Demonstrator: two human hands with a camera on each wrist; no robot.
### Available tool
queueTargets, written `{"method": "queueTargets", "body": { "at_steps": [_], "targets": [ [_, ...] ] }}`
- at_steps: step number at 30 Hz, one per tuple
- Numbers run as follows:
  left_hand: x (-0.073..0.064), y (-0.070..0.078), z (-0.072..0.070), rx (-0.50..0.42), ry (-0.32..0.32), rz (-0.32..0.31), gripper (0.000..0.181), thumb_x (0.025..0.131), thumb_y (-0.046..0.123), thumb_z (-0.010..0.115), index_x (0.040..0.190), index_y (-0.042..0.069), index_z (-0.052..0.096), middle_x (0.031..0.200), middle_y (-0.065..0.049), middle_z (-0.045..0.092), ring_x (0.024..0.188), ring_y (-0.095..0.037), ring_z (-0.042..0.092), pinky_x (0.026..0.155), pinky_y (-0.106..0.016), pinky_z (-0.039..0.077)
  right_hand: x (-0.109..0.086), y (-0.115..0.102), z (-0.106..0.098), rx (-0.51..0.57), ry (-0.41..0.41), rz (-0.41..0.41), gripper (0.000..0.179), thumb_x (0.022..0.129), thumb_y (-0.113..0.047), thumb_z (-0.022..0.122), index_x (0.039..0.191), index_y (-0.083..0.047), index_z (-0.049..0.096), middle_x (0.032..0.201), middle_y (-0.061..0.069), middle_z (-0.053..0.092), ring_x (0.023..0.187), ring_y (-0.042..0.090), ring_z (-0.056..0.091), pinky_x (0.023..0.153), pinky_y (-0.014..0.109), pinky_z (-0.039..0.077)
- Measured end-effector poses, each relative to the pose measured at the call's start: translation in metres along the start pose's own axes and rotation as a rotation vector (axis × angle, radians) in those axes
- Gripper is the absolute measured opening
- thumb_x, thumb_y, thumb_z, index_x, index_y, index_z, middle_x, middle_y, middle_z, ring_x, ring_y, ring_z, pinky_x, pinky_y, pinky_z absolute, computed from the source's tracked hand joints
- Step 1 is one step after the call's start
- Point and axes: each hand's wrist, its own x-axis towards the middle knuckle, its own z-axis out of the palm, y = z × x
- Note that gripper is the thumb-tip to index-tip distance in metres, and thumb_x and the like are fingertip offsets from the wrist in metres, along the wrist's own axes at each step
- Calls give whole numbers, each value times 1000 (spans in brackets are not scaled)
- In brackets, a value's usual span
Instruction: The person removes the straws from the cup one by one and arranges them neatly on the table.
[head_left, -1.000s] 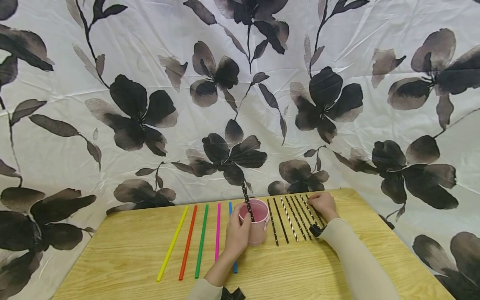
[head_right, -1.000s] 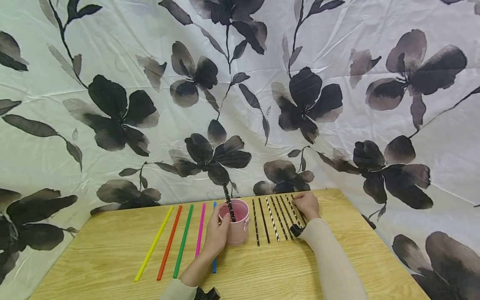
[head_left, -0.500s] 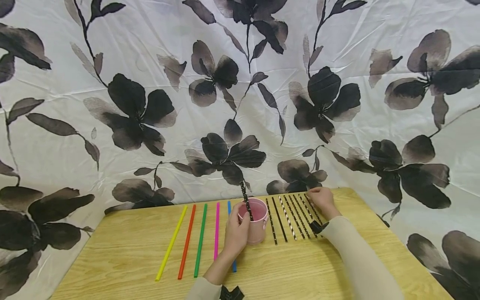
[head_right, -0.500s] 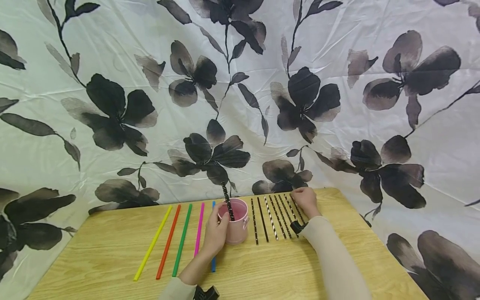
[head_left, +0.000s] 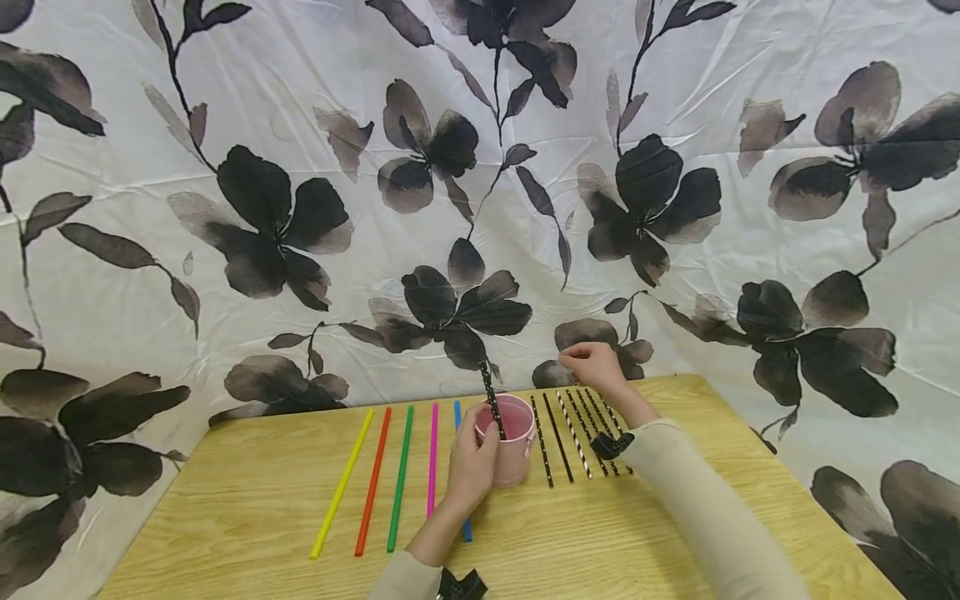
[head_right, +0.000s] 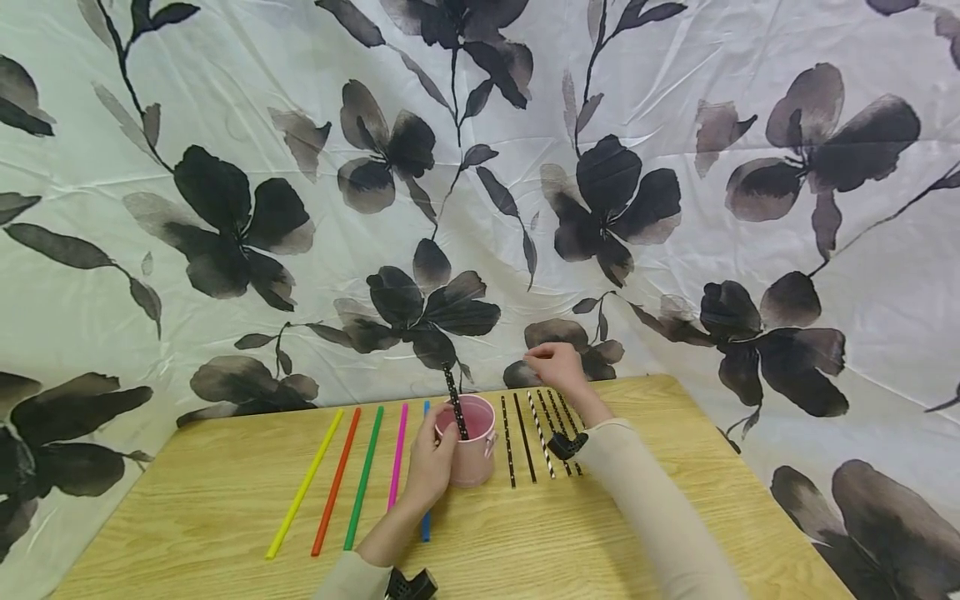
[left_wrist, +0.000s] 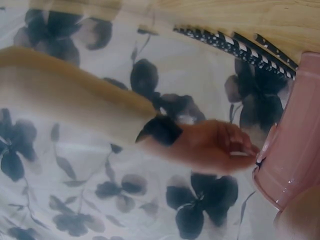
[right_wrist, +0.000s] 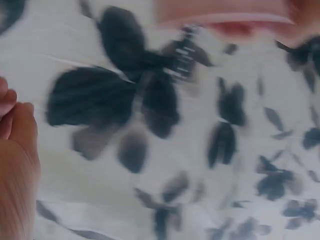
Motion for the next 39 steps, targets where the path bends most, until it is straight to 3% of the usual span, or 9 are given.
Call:
{"method": "queueTargets", "body": {
  "at_steps": [6, 10, 16, 23, 31, 39],
  "targets": [
    [1, 0, 1, 5, -20, -3, 32, 89, 29, 46, 121, 26, 47, 99, 6, 52, 75, -12, 48, 63, -31, 42, -9, -35, 28, 46, -113, -40, 23, 79, -21, 65, 97, -6, 66, 85, 13, 62, 68, 25, 59, 57, 31, 51],
    [1, 0, 1, 7, -22, -11, 31, 90, 29, 47, 121, 26, 46, 105, 7, 53, 85, -10, 51, 69, -31, 43, -11, -47, 44, 60, -146, -45, 23, 78, -20, 66, 96, -6, 67, 84, 8, 62, 68, 24, 61, 58, 34, 51],
    [-1, 1, 0, 27, -19, -12, 29, 89, 30, 47, 118, 24, 46, 99, 5, 54, 74, -12, 50, 62, -31, 41, -14, -50, 62, 103, -207, -31, 23, 79, -18, 65, 97, -4, 66, 89, 8, 62, 73, 28, 62, 58, 33, 51],
    [-2, 1, -1, 36, -29, -22, 30, 90, 32, 46, 119, 27, 45, 101, 8, 53, 76, -11, 50, 63, -30, 41, -15, -54, 75, 165, -269, -14, 26, 80, -15, 64, 101, 0, 64, 94, 15, 62, 75, 31, 62, 62, 37, 51],
    [-1, 1, -2, 55, -26, -12, 29, 90, 36, 45, 118, 28, 46, 97, 9, 53, 70, -12, 48, 58, -29, 39, -12, -56, 83, 201, -287, 2, 23, 80, -12, 64, 99, 0, 64, 91, 14, 63, 72, 29, 63, 62, 38, 51],
    [0, 0, -2, 55, -21, 8, 28, 90, 33, 45, 117, 27, 46, 85, 7, 52, 62, -12, 45, 52, -28, 38, -10, -55, 89, 171, -297, 0, 23, 79, -15, 65, 99, -2, 64, 91, 9, 62, 68, 25, 63, 57, 34, 51]
  ]
}}
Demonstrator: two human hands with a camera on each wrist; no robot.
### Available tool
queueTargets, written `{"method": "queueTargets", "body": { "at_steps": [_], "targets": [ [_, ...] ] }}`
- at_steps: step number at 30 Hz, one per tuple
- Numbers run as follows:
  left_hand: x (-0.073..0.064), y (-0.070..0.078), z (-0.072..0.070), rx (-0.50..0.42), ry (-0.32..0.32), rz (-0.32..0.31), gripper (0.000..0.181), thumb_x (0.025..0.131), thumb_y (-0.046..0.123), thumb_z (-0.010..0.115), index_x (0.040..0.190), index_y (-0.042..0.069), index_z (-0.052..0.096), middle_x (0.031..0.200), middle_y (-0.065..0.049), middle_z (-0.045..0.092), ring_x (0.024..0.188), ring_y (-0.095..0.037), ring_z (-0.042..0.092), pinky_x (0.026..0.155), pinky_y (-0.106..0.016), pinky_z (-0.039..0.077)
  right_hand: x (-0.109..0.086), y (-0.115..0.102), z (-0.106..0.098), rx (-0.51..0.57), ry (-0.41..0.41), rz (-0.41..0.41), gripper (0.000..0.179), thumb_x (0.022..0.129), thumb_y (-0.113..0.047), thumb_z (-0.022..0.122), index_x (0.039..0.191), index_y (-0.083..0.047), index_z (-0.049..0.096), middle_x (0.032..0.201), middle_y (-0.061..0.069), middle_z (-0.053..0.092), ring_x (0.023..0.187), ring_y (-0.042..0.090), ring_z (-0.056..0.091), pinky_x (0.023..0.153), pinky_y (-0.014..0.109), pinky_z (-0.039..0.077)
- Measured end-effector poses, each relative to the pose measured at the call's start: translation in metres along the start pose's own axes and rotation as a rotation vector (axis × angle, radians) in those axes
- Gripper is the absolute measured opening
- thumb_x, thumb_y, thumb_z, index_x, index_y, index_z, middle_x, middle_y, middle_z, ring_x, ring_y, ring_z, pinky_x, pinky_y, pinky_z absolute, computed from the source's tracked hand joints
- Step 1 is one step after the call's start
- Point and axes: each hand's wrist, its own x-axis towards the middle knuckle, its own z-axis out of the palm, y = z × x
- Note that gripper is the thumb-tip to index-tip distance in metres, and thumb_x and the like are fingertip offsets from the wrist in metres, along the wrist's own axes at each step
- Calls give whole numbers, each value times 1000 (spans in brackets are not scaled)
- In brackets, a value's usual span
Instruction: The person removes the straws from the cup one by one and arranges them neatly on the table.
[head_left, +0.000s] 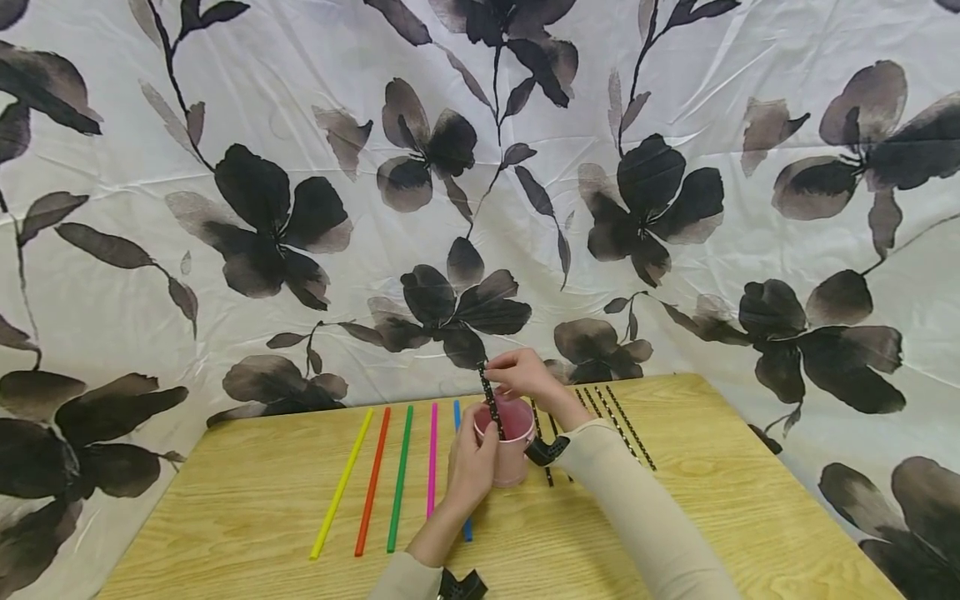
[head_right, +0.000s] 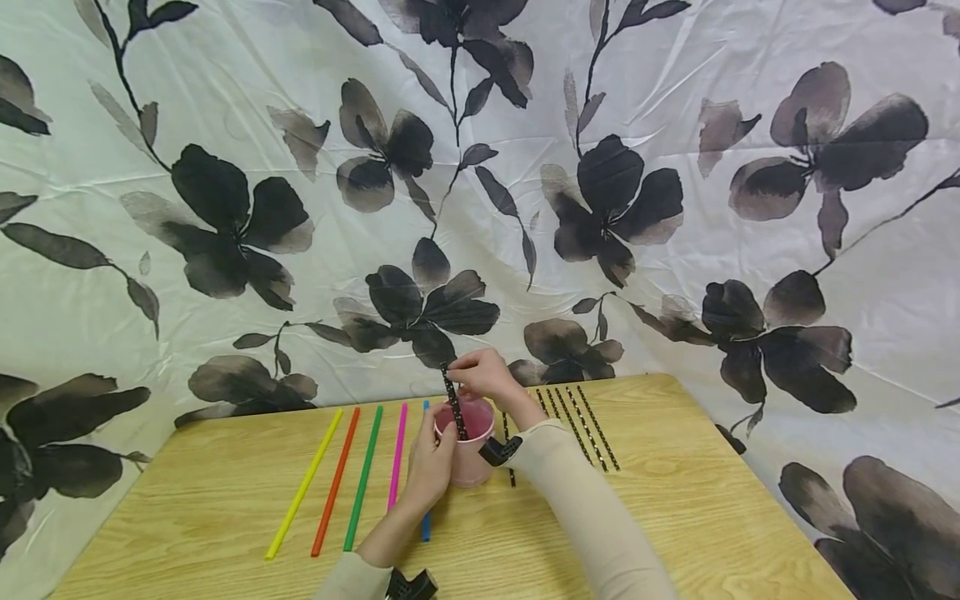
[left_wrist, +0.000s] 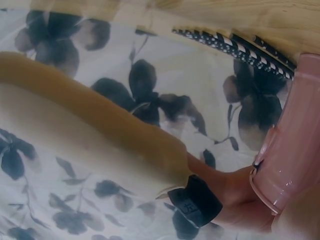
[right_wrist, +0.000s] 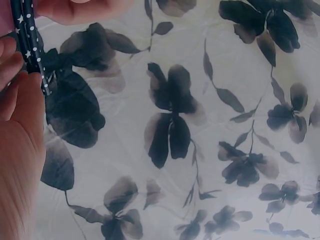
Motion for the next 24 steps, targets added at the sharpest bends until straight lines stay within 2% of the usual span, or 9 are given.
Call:
{"method": "queueTargets", "body": {
  "at_steps": [6, 10, 13, 21, 24],
  "targets": [
    [-1, -1, 0, 10, 13, 6, 28, 90, 34, 44, 117, 27, 46, 87, 8, 53, 64, -12, 46, 53, -28, 39, 1, 0, 3, -12, 0, -15, 20, 79, -11, 64, 96, -1, 64, 87, 10, 63, 64, 23, 62, 53, 32, 51],
    [-1, -1, 0, 9, 14, 4, 28, 90, 35, 45, 117, 27, 46, 94, 9, 54, 71, -12, 49, 59, -29, 40, 1, 0, 2, -10, 34, -24, 20, 78, -12, 65, 95, -2, 64, 87, 10, 63, 65, 23, 61, 52, 32, 50],
    [-1, -1, 0, 16, 25, 6, 28, 89, 35, 45, 116, 28, 47, 95, 9, 54, 73, -12, 50, 62, -29, 40, 0, -4, -1, 10, 72, -43, 23, 78, -13, 65, 98, -1, 64, 87, 10, 63, 70, 26, 61, 55, 34, 51],
    [-2, -1, 2, 8, 44, 16, 28, 89, 33, 47, 116, 27, 47, 93, 6, 54, 71, -12, 48, 61, -29, 41, -7, -25, -27, 122, 154, -159, 25, 81, -15, 63, 100, 0, 62, 90, 12, 62, 73, 20, 60, 63, 33, 51],
    [-2, -1, 2, 4, 40, 10, 27, 89, 33, 46, 116, 27, 47, 84, 5, 52, 66, -12, 46, 57, -29, 40, -11, -36, -38, 165, 173, -216, 27, 81, -13, 63, 102, 3, 60, 87, 11, 61, 72, 19, 59, 64, 33, 51]
  ]
}}
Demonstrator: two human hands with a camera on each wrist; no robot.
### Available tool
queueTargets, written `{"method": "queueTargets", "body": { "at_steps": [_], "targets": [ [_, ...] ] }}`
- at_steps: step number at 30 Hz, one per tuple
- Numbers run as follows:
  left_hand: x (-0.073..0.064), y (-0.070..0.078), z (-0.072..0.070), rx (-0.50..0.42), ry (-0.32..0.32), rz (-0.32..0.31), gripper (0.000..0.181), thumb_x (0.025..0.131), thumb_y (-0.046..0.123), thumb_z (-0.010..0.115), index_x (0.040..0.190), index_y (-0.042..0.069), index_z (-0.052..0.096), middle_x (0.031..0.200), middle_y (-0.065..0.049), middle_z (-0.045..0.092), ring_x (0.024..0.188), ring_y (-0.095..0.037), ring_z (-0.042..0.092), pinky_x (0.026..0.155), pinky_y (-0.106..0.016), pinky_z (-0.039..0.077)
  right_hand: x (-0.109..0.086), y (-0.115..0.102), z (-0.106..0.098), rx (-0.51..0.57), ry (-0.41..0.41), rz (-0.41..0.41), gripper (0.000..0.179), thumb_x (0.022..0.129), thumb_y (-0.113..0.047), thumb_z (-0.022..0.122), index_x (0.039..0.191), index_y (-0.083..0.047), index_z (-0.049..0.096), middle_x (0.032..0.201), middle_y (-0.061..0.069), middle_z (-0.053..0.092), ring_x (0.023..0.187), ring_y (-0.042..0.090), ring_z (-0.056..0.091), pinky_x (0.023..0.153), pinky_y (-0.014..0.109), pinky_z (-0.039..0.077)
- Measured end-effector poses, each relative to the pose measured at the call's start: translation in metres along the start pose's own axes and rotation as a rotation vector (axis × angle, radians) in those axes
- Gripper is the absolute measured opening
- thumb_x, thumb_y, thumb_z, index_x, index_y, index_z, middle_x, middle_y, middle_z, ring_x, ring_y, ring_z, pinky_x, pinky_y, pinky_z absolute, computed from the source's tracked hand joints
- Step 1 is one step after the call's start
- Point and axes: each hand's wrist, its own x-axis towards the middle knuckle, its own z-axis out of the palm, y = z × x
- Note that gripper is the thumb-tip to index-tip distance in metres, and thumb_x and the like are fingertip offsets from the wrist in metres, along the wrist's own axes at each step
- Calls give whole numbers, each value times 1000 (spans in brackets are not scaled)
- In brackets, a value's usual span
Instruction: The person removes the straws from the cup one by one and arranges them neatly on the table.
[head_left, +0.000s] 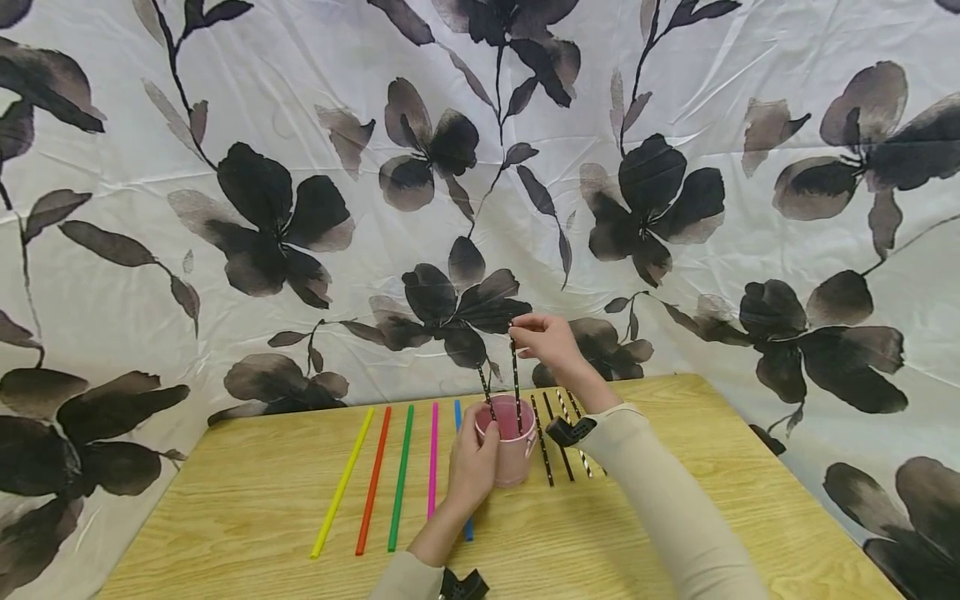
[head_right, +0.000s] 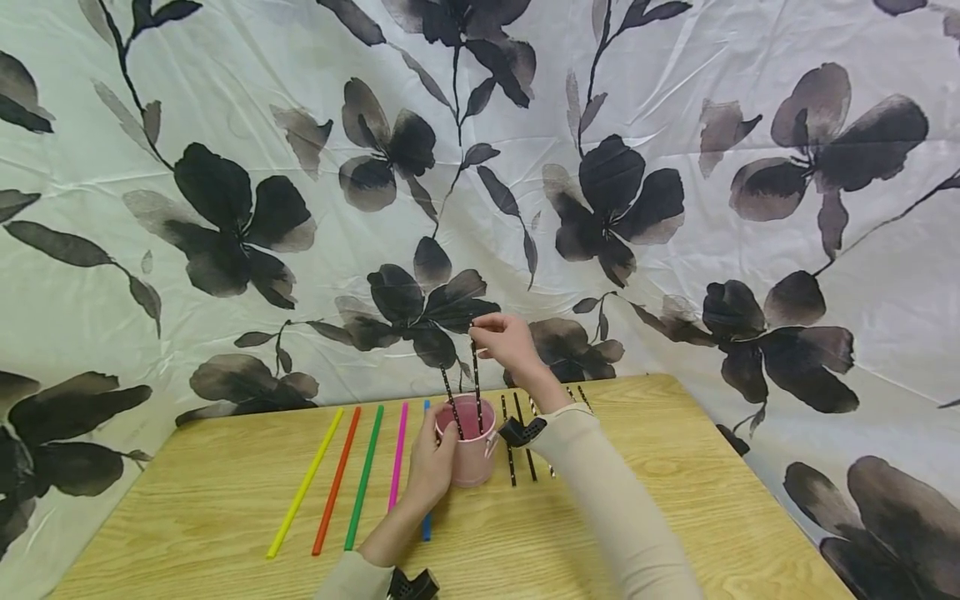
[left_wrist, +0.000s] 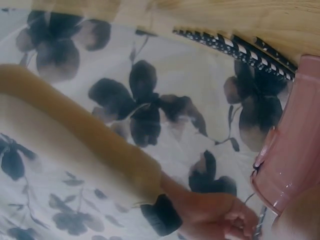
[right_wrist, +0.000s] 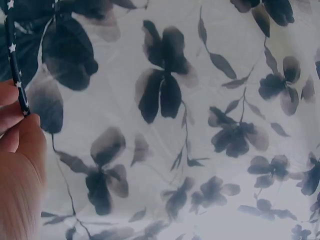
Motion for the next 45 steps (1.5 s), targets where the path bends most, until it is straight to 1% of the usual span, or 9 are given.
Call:
{"method": "queueTargets", "body": {
  "at_steps": [4, 10, 17, 25, 29, 33, 37, 41, 45],
  "targets": [
    [0, 0, 0, 3, -2, -1, 27, 90, 33, 45, 116, 27, 47, 77, 3, 49, 63, -13, 45, 55, -29, 39, -2, -18, -12, 36, 22, -49, 30, 81, -13, 63, 104, 4, 58, 86, 9, 59, 69, 17, 57, 64, 33, 51],
    [0, 2, -2, 0, 12, 5, 28, 89, 31, 47, 116, 25, 48, 87, 4, 54, 66, -13, 46, 58, -29, 40, -4, -37, -34, 83, 78, -80, 33, 81, -17, 64, 106, 3, 57, 86, 6, 57, 67, 13, 55, 64, 29, 50],
    [-1, 3, -4, -5, -3, -10, 29, 90, 31, 46, 118, 24, 47, 79, 3, 51, 63, -14, 45, 55, -29, 40, -6, -36, -64, 69, 143, -68, 33, 79, -18, 66, 105, 1, 60, 84, 7, 59, 64, 12, 56, 62, 28, 50],
    [0, 2, -5, -21, -4, -5, 36, 89, 23, 49, 125, 24, 46, 110, 4, 56, 93, -11, 53, 75, -35, 44, -10, -14, -97, -69, 167, -23, 33, 80, -22, 65, 106, -2, 61, 84, 4, 59, 66, 13, 55, 62, 27, 50],
    [2, 3, -6, -30, -15, -6, 37, 88, 19, 48, 125, 21, 47, 109, 3, 57, 93, -12, 54, 76, -36, 45, -13, 0, -114, -149, 186, 5, 32, 82, -20, 63, 108, -2, 60, 85, 6, 59, 69, 18, 57, 62, 28, 50],
    [3, 3, -5, -29, -24, -6, 37, 87, 18, 47, 124, 20, 48, 109, 4, 56, 93, -11, 53, 76, -36, 44, -17, 20, -132, -236, 194, 34, 31, 83, -18, 61, 108, 1, 59, 93, 15, 60, 76, 25, 58, 61, 28, 50],
    [1, 2, -4, -36, -18, -23, 38, 87, 20, 48, 124, 25, 45, 111, 5, 54, 96, -11, 51, 78, -36, 43, -19, 42, -149, -297, 172, 78, 34, 84, -18, 60, 110, 4, 58, 102, 22, 58, 76, 22, 59, 62, 27, 50],
    [0, 2, -3, -63, -2, -39, 41, 86, 20, 49, 125, 28, 40, 112, 2, 54, 98, -13, 52, 78, -37, 43, -21, 61, -162, -350, 177, 128, 35, 83, -18, 61, 111, 3, 57, 101, 19, 59, 72, 17, 59, 63, 30, 50],
    [-1, 3, -2, -85, -5, -53, 39, 86, 22, 49, 124, 26, 39, 110, 1, 55, 95, -13, 53, 76, -37, 44, -23, 76, -170, -371, 200, 169, 33, 82, -16, 62, 109, 4, 58, 101, 18, 58, 76, 23, 59, 66, 34, 50]
  ]
}}
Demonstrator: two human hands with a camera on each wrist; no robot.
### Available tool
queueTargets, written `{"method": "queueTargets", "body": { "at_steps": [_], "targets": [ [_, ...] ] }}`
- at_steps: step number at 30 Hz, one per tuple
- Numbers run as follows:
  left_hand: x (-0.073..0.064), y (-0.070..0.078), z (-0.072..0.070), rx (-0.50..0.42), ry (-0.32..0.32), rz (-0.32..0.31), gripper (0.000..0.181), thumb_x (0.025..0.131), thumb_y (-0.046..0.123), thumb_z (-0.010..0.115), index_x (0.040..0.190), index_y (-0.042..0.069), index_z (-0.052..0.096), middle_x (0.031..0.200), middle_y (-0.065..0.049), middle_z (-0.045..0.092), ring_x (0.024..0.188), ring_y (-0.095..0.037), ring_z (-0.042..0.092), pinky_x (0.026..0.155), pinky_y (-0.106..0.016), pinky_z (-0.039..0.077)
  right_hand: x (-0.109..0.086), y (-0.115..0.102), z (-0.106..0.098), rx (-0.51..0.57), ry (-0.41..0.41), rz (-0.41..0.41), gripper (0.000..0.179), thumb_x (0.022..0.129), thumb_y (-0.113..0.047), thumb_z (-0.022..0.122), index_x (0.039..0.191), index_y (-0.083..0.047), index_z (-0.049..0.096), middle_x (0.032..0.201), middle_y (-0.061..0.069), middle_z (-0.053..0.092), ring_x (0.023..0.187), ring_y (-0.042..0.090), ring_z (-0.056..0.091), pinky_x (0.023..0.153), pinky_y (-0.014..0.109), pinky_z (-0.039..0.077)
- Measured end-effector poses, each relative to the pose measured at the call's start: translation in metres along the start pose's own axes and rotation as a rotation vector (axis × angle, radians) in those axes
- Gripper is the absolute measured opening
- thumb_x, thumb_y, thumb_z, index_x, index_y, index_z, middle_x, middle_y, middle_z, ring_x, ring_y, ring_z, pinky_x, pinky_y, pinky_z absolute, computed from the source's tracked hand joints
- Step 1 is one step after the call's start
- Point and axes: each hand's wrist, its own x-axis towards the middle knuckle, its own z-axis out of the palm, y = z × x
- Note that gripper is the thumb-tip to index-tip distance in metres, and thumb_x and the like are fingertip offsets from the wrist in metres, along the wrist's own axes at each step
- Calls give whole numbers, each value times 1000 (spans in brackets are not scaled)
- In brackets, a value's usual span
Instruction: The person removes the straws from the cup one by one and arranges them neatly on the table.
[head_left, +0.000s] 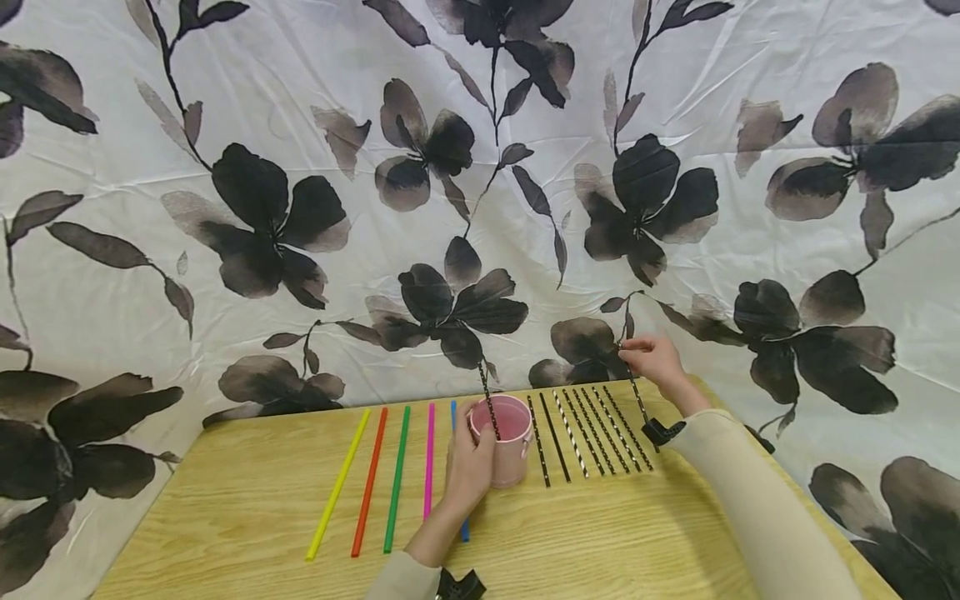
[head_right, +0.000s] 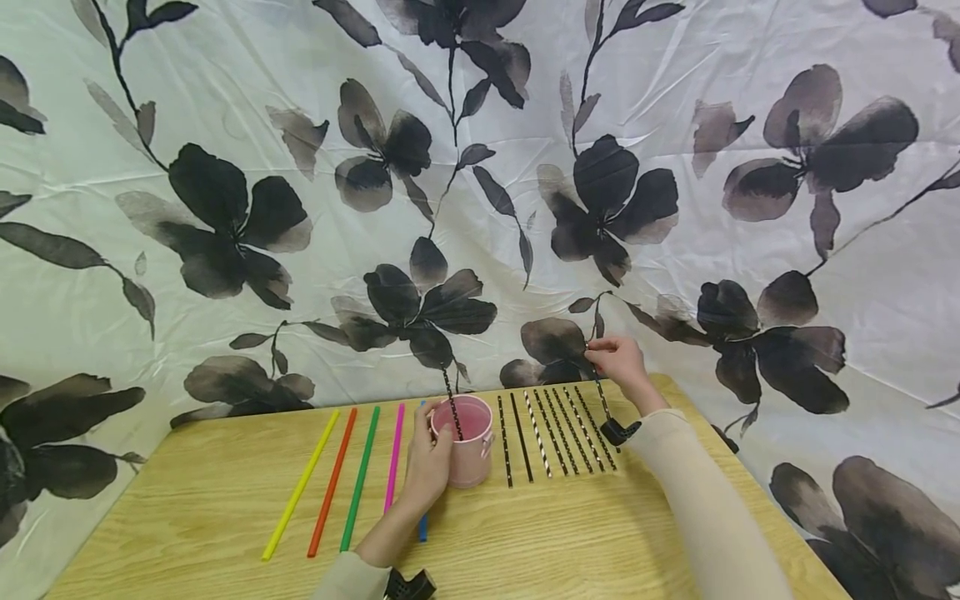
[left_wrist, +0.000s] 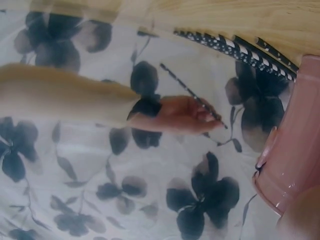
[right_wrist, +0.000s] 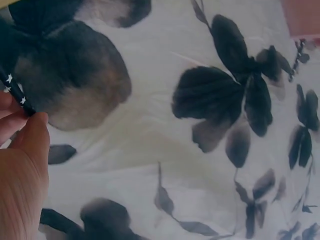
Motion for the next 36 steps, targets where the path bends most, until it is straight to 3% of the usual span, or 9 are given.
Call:
{"method": "queueTargets", "body": {
  "at_steps": [4, 10, 19, 29, 36],
  "targets": [
    [0, 1, 0, 3, -12, -7, 34, 87, 24, 48, 120, 21, 39, 108, 1, 54, 90, -13, 54, 74, -35, 45, 1, 17, 1, -17, -1, 28, 33, 82, -17, 63, 107, 3, 59, 103, 18, 57, 84, 31, 57, 65, 31, 50],
    [0, 2, 0, 41, -7, -2, 27, 88, 24, 47, 113, 17, 40, 104, 1, 55, 86, -14, 53, 70, -34, 44, 1, 40, 4, -82, 2, 42, 31, 81, -20, 63, 104, 1, 62, 97, 15, 57, 72, 21, 57, 63, 30, 50],
    [0, 2, -1, 42, -8, -9, 19, 89, 25, 46, 104, 18, 38, 72, -2, 42, 57, -14, 39, 47, -29, 35, 1, 62, 8, -118, 8, 45, 28, 80, -16, 64, 100, 3, 64, 88, 13, 61, 64, 16, 55, 56, 26, 48],
    [-2, -1, 1, 10, -16, 11, 20, 89, 25, 46, 106, 17, 38, 80, -1, 47, 62, -14, 43, 50, -29, 38, 0, 74, 12, -193, 25, 66, 26, 81, -18, 63, 97, 3, 65, 87, 13, 61, 62, 14, 53, 50, 22, 44],
    [-1, -3, 2, 24, 7, 35, 20, 89, 26, 46, 107, 18, 39, 93, 1, 52, 74, -13, 50, 59, -29, 42, 5, 83, 16, -175, 20, 108, 26, 80, -19, 63, 95, 3, 66, 72, 12, 61, 55, 15, 50, 48, 25, 42]
  ]
}}
